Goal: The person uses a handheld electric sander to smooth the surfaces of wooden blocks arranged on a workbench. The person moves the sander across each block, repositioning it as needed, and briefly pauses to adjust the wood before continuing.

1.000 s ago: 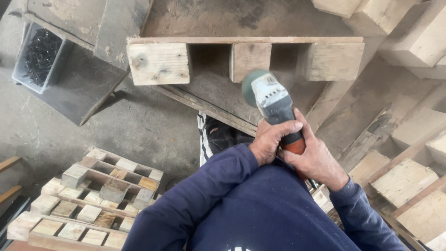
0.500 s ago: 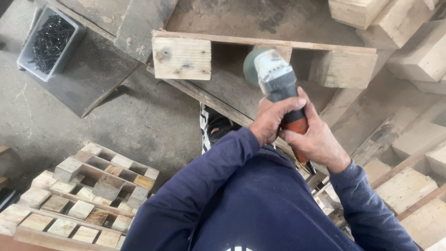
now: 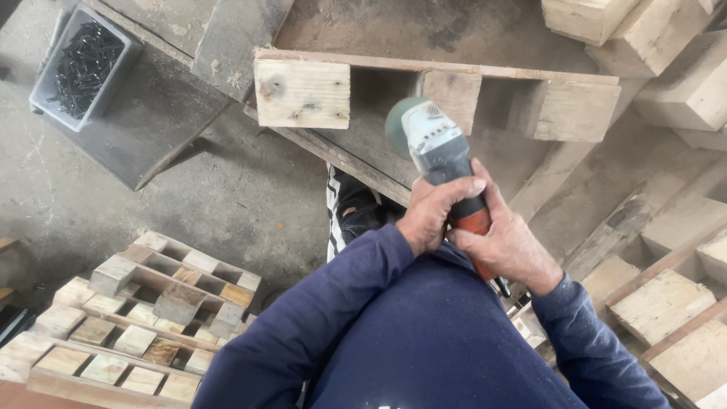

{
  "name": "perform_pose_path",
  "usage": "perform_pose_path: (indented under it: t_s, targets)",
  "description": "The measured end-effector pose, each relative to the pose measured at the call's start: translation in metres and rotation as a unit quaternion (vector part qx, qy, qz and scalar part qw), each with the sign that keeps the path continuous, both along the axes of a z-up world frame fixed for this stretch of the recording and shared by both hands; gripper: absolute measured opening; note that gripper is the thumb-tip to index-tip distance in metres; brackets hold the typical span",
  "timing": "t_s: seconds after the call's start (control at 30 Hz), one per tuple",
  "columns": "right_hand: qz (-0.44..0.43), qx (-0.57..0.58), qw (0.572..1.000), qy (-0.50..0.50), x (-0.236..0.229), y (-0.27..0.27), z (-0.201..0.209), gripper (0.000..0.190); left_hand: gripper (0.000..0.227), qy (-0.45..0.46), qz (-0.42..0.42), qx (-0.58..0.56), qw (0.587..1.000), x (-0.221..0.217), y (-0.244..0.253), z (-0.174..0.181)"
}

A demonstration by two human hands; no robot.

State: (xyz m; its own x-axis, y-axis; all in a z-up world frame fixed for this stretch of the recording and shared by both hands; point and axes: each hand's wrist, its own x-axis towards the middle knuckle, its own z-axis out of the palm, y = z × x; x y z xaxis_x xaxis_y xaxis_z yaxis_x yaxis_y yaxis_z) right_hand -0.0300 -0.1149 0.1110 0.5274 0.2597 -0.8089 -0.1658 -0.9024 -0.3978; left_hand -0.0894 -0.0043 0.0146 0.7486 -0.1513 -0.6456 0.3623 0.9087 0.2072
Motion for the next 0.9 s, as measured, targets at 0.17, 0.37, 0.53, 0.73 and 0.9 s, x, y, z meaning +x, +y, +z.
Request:
perform_pose_path:
  t_s: [0.17, 0.37, 0.53, 0.73, 0.9]
  targets:
    - [0.023, 0.041, 0.999, -0.022, -0.021, 0.008, 0.018, 0.108, 0.045, -0.001, 0.018, -0.037, 0.999, -0.028, 0.0, 0.011]
    - [0.085, 0.004, 0.996, -0.038, -0.019, 0.039, 0.029, 0.109, 0.042, -0.06, 0.022, -0.102, 0.993, -0.032, 0.021, -0.001]
    - [0.089, -0.07, 0.993, -0.038, -0.001, 0.073, 0.038, 0.108, 0.05, -0.099, 0.023, -0.131, 0.986, -0.005, 0.043, -0.009]
    - [0.051, -0.063, 0.995, -0.053, 0.017, 0.095, 0.042, 0.104, 0.051, -0.09, -0.02, -0.116, 0.989, 0.019, 0.059, -0.014]
    - [0.015, -0.102, 0.995, 0.013, 0.001, 0.08, 0.041, 0.11, 0.05, -0.084, -0.013, -0.116, 0.99, -0.001, 0.052, -0.006]
